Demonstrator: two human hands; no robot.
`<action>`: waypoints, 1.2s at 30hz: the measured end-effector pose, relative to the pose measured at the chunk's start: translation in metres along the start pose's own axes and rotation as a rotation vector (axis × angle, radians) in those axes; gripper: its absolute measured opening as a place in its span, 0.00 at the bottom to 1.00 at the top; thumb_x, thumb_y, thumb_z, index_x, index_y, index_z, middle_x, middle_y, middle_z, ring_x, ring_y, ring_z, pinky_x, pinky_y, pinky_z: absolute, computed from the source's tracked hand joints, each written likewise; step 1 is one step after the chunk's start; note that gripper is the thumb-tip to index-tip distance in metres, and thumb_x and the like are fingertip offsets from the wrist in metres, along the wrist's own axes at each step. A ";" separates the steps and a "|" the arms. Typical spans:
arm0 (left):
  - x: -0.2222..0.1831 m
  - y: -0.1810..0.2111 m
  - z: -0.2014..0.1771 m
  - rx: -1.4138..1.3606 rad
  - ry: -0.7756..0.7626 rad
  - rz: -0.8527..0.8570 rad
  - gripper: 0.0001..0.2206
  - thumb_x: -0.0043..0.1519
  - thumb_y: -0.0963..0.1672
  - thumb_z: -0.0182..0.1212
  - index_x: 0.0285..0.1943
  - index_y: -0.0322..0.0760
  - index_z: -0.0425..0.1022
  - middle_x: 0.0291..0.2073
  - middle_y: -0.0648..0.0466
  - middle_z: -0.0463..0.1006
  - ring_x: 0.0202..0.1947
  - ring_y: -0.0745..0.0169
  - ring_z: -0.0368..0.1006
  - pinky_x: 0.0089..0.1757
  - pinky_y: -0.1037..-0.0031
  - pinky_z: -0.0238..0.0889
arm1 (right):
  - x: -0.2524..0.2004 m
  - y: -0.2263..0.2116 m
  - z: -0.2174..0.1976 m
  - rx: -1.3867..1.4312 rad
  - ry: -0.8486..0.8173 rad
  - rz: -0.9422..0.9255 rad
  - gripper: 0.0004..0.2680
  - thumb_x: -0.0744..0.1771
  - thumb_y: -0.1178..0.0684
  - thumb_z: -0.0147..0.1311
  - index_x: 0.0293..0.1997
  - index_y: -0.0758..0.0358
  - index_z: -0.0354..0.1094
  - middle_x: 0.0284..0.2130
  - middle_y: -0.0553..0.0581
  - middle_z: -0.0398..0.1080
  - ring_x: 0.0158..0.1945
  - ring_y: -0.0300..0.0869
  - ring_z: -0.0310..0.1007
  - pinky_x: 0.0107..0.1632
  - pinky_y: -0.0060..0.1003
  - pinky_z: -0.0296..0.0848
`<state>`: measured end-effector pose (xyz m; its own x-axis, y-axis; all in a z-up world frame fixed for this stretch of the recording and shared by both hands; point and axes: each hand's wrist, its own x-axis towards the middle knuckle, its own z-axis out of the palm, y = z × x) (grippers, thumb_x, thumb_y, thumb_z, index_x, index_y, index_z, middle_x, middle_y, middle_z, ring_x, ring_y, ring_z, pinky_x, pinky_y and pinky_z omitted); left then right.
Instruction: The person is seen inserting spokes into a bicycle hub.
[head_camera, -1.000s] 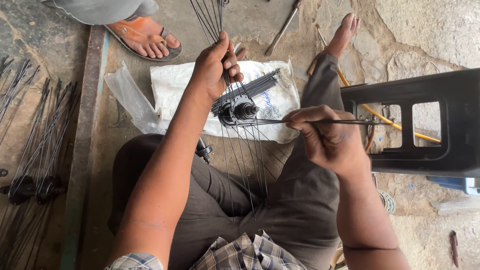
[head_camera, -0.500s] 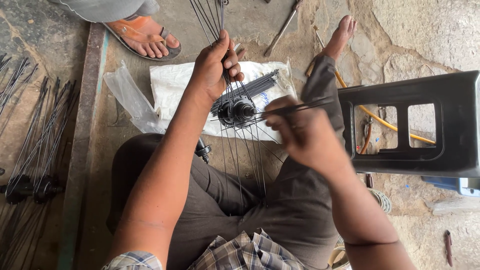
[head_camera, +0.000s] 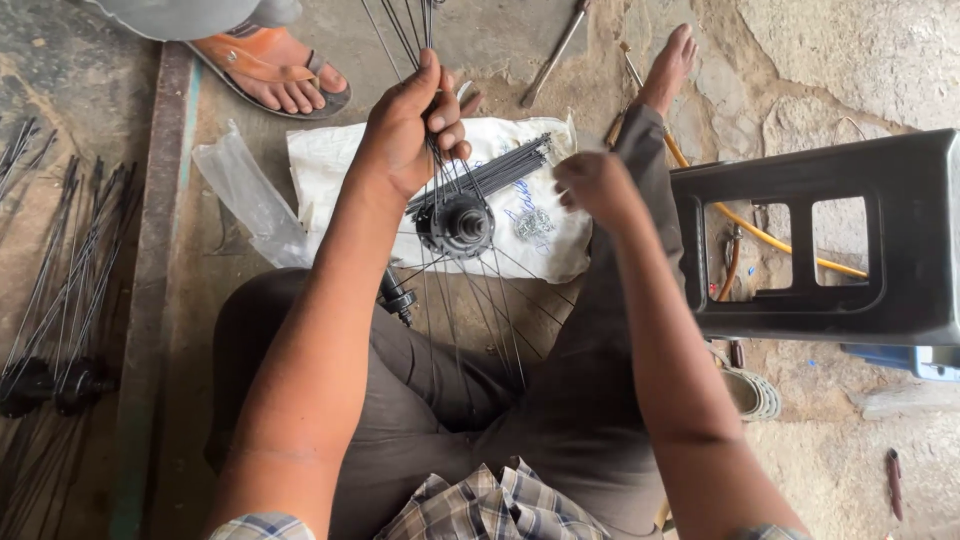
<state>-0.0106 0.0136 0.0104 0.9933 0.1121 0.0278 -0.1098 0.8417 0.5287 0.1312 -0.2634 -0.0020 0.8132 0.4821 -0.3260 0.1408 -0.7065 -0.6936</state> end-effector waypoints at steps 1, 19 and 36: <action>0.002 0.002 0.000 0.003 0.000 0.001 0.18 0.69 0.56 0.55 0.41 0.41 0.68 0.20 0.60 0.60 0.22 0.65 0.62 0.33 0.64 0.68 | 0.018 0.010 0.015 0.002 0.000 -0.003 0.08 0.68 0.53 0.57 0.46 0.69 0.75 0.29 0.56 0.78 0.28 0.40 0.78 0.32 0.36 0.79; -0.001 0.000 -0.013 0.019 0.048 -0.028 0.18 0.71 0.57 0.52 0.45 0.43 0.69 0.23 0.62 0.58 0.25 0.67 0.61 0.36 0.66 0.64 | 0.079 0.072 0.121 0.850 0.134 0.671 0.07 0.67 0.59 0.53 0.37 0.76 0.68 0.27 0.65 0.74 0.23 0.46 0.75 0.23 0.38 0.77; 0.008 -0.008 -0.020 -0.041 0.037 -0.026 0.17 0.70 0.56 0.53 0.44 0.43 0.68 0.22 0.61 0.60 0.24 0.66 0.63 0.35 0.64 0.67 | -0.168 -0.125 0.001 0.547 0.431 -0.904 0.05 0.77 0.59 0.48 0.53 0.64 0.54 0.39 0.65 0.75 0.44 0.43 0.79 0.55 0.36 0.79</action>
<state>-0.0031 0.0188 -0.0108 0.9939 0.1093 -0.0174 -0.0865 0.8652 0.4940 -0.0229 -0.2557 0.1389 0.6801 0.4074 0.6095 0.5944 0.1803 -0.7837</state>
